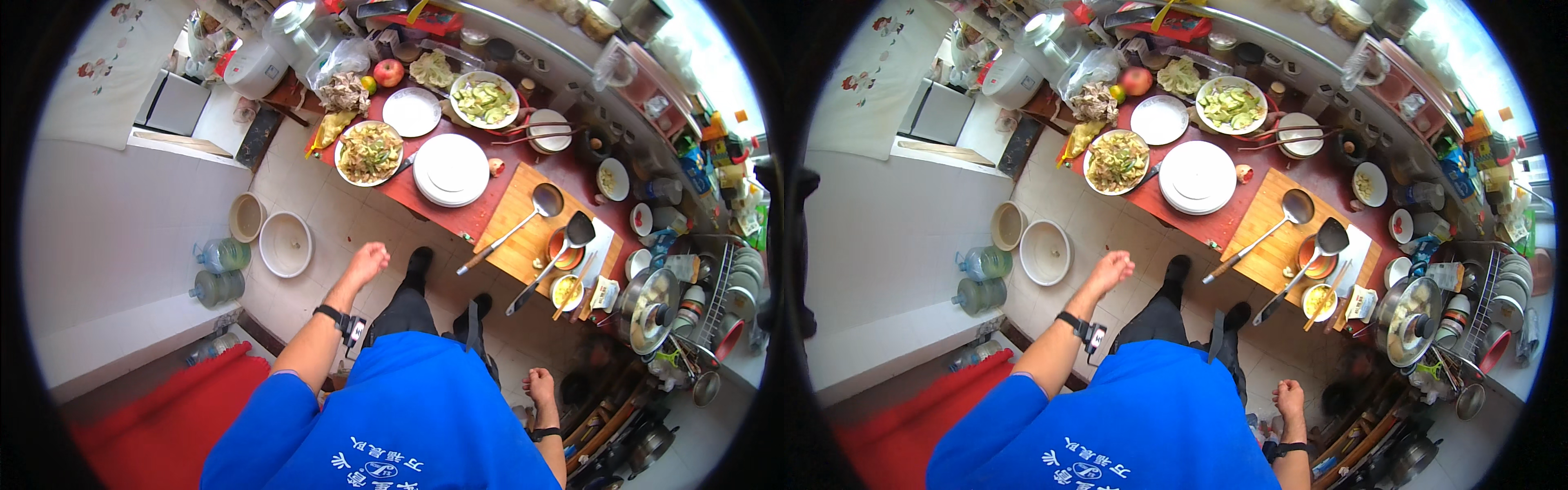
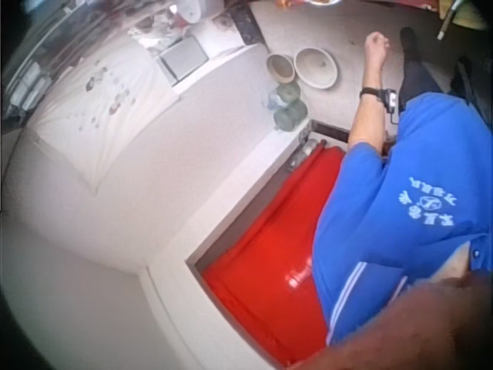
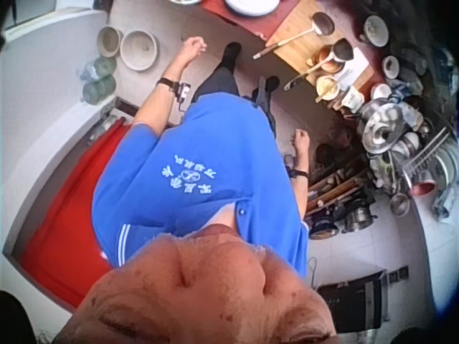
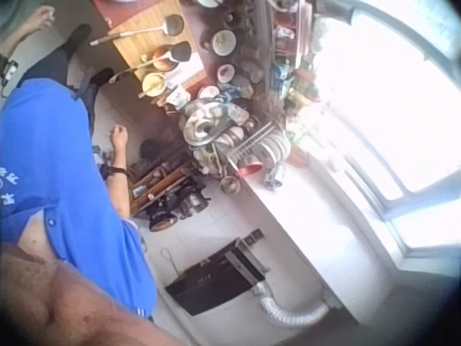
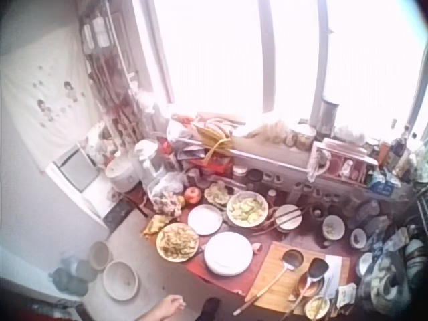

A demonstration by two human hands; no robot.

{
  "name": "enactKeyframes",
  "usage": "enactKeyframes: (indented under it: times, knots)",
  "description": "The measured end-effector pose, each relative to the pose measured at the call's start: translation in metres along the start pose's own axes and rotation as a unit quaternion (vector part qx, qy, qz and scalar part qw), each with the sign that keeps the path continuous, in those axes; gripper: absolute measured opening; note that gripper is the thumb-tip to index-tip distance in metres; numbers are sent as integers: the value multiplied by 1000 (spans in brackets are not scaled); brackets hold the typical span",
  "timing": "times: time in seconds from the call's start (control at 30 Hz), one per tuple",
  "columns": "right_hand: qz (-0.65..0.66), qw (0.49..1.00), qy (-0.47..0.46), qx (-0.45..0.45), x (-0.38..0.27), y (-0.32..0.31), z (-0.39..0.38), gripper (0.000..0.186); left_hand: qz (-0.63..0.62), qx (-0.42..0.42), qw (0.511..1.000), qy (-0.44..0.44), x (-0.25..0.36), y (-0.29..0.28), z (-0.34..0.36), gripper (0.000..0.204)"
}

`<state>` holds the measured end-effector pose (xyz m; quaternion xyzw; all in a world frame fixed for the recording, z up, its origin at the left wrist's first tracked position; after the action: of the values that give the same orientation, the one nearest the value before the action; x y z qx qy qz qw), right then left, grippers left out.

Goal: The person cooks a stir-fry dish in a wok on a portable stove. They add salt, pour beaten eggs into the wok, stir the mixture, and then scoop hot water from a pot into a bowl.

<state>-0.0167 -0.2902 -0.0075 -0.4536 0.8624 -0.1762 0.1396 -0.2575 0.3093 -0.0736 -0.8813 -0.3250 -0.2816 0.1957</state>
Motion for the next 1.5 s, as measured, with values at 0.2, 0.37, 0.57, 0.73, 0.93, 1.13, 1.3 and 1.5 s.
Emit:
enactKeyframes:
  times: [0.2, 0.37, 0.57, 0.73, 0.93, 1.13, 1.3, 1.5]
  knots:
    - [24, 997, -55, -39, -56, 91, -54, 25, -27, 71, 997, 13, 60, -97, 95, 31]
    - [9, 997, -70, -37, -79, 123, -84, 27, -125, 82, 988, -41, 65, -122, 143, 40]
    - [-2, 993, -115, -12, -106, 127, -96, 28, -190, 24, 979, -74, 59, -102, 162, 40]
    - [-14, 989, -144, -22, -140, 139, -87, 27, -193, 17, 977, -93, 44, -96, 143, 41]
    - [-54, 981, -184, 16, -185, 128, -87, 31, -273, 50, 958, -68, 58, -105, 156, 29]
    - [-66, 983, -173, 12, -196, 123, -86, 32, -285, 54, 956, -37, 59, -109, 179, 22]
    - [-94, 986, -135, 12, -179, 129, -77, 33, -248, 46, 967, -24, 58, -113, 183, 23]
    - [-120, 978, -168, 21, -184, 134, -76, 35, -231, -5, 971, -56, 64, -106, 183, 30]
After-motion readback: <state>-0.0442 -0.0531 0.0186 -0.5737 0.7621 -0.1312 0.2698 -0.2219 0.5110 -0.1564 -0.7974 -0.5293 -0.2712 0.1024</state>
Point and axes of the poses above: each hand's wrist, its own z-axis towards the middle knuckle, its own y-axis out of the palm, x = y × z, the point moved 9 cm from there along z, towards the middle knuckle, and after that the axes turned 4 degrees about y, right-handed, at the moved point
